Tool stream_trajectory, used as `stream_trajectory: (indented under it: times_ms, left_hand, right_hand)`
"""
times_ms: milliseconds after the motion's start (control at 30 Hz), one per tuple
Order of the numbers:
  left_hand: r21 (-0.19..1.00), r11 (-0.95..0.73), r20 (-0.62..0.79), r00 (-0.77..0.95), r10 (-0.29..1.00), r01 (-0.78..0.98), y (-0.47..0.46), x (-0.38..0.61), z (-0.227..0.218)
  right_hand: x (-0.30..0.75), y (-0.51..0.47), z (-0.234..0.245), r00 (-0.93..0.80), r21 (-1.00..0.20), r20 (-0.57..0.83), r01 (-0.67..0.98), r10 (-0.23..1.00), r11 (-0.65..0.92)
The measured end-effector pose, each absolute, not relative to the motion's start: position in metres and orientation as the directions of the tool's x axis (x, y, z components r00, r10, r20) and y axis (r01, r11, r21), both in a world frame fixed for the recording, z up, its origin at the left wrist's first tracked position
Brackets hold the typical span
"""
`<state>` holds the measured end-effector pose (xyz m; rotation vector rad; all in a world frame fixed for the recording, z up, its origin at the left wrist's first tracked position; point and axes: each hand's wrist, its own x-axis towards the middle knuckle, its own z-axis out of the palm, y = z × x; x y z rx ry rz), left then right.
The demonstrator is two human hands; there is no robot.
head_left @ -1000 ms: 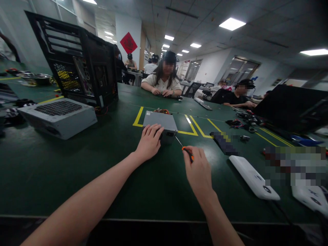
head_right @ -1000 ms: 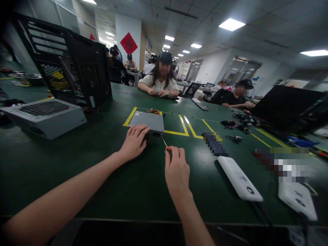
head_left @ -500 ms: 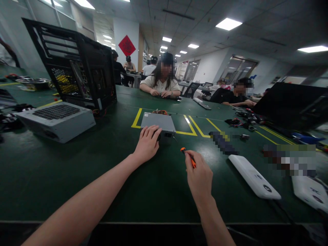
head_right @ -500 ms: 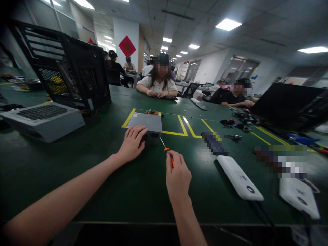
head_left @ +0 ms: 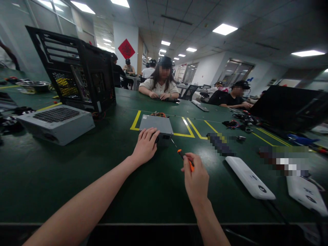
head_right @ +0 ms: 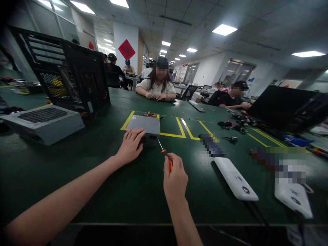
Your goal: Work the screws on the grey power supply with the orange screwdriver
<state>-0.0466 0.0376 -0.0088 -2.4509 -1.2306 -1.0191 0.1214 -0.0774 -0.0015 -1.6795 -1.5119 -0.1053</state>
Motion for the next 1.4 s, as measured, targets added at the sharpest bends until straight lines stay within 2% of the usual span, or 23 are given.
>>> stream_trajectory:
  times_ms: [100, 300, 400, 500, 667, 900, 1100, 1300, 1400]
  left_hand:
    - [0.112, -0.626, 0.670, 0.407, 0.621, 0.772, 0.038, -0.046, -0.009]
    - [0.119, -0.632, 0.669, 0.409, 0.621, 0.765, 0.037, -0.046, -0.009]
    - [0.114, -0.628, 0.666, 0.409, 0.623, 0.770, 0.038, -0.046, -0.009]
    - [0.105, -0.625, 0.659, 0.417, 0.626, 0.773, 0.038, -0.047, -0.010]
    - [0.107, -0.623, 0.656, 0.416, 0.630, 0.775, 0.037, -0.047, -0.009]
    - [0.114, -0.630, 0.663, 0.413, 0.624, 0.768, 0.038, -0.047, -0.010]
    - [0.100, -0.625, 0.662, 0.417, 0.623, 0.775, 0.038, -0.047, -0.010]
    - [0.096, -0.625, 0.664, 0.418, 0.620, 0.775, 0.039, -0.046, -0.010]
    - [0.103, -0.625, 0.662, 0.416, 0.623, 0.774, 0.038, -0.046, -0.010]
  right_hand:
    - [0.127, -0.076, 0.000, 0.279, -0.545, 0.533, 0.836, 0.799, 0.072]
    - [0.110, -0.076, -0.003, 0.189, -0.474, 0.594, 0.868, 0.782, 0.151]
    - [0.107, -0.077, -0.004, 0.103, -0.376, 0.671, 0.901, 0.735, 0.217]
    - [0.112, -0.079, -0.002, 0.078, -0.280, 0.736, 0.940, 0.673, 0.197]
    - [0.115, -0.080, 0.002, 0.156, -0.338, 0.670, 0.934, 0.726, 0.112]
    - [0.105, -0.080, 0.000, 0.056, -0.315, 0.693, 0.920, 0.719, 0.232]
    - [0.112, -0.080, -0.001, 0.198, -0.322, 0.641, 0.946, 0.742, 0.025]
    - [0.098, -0.081, -0.004, 0.010, -0.235, 0.642, 0.954, 0.766, 0.184]
    - [0.105, -0.080, -0.003, 0.121, -0.301, 0.627, 0.949, 0.769, 0.096]
